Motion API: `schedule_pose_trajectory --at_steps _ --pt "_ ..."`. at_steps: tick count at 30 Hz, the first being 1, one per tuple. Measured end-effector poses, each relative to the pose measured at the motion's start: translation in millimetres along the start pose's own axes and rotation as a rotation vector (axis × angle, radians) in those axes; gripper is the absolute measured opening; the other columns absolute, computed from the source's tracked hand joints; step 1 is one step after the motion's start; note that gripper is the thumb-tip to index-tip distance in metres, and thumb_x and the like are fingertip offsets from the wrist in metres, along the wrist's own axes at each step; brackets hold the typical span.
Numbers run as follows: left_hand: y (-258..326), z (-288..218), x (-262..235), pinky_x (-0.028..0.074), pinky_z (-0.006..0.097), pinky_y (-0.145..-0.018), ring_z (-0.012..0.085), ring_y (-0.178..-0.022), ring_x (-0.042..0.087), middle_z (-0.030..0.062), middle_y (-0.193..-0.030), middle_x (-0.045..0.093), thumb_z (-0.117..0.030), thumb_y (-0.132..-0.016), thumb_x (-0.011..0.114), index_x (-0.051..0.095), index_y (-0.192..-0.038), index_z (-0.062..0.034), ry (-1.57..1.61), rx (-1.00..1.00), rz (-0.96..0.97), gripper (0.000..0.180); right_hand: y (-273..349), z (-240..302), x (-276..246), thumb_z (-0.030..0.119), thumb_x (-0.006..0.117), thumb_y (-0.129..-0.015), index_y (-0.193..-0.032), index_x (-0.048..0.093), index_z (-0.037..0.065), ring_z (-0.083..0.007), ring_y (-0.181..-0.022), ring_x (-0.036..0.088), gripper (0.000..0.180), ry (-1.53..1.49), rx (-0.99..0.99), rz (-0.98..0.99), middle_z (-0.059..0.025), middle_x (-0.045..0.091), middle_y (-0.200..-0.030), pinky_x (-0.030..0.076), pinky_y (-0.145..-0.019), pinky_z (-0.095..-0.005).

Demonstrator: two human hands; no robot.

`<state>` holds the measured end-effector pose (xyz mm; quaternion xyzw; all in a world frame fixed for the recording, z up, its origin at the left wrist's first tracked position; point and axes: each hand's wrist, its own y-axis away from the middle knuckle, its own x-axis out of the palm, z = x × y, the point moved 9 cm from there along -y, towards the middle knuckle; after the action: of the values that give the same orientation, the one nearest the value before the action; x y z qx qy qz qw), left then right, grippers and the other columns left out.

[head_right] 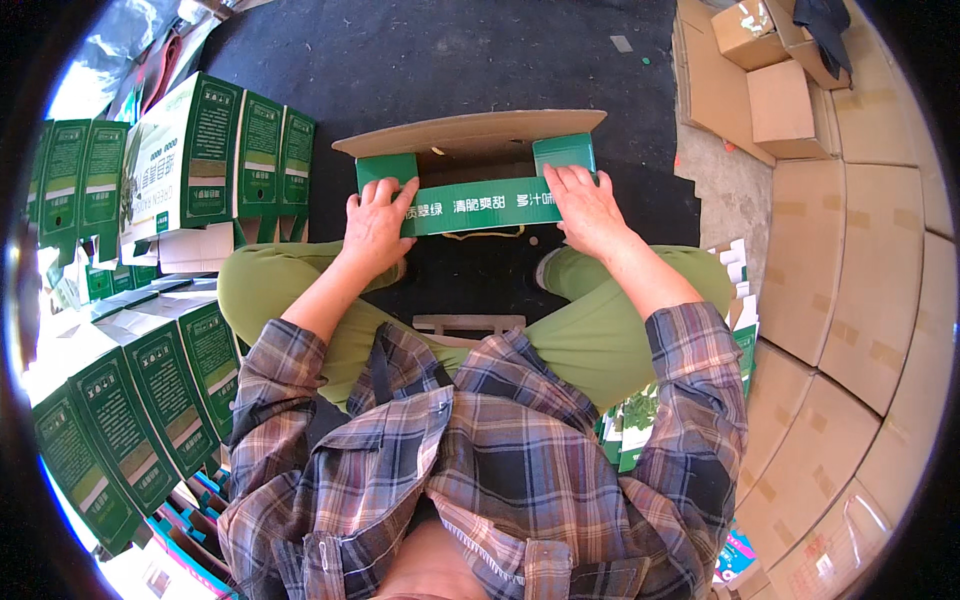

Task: Assembling flat cardboard sheets into boxes in a packaging factory.

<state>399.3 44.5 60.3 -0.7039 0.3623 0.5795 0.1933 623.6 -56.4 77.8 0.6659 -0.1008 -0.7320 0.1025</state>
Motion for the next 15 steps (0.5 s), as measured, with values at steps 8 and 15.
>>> schedule_pose_trajectory --at_steps 8,15 --pt "-0.1 -16.7 4.1 0.037 0.042 -0.091 0.0253 -0.111 0.048 0.0091 -0.118 0.05 -0.035 -0.066 0.079 0.042 -0.137 -0.006 -0.096 0.13 -0.045 0.085 0.3 -0.9 13.5 0.012 0.073 -0.073 -0.147 0.021 0.009 -0.028 -0.143 0.018 0.091 -0.063 0.082 0.153 -0.0112 0.02 -0.154 0.026 -0.109 -0.0535" --pt "4.4 -15.1 -4.6 0.039 0.041 -0.085 0.0275 -0.104 0.05 0.0113 -0.104 0.051 -0.037 -0.064 0.076 0.053 -0.118 -0.0013 0.11 0.175 -0.073 0.069 -4.9 -15.7 -4.1 0.006 0.072 -0.073 -0.146 0.024 0.003 -0.032 -0.141 0.021 0.088 -0.119 0.124 -0.028 -0.0161 0.024 -0.152 0.029 -0.11 -0.0434"
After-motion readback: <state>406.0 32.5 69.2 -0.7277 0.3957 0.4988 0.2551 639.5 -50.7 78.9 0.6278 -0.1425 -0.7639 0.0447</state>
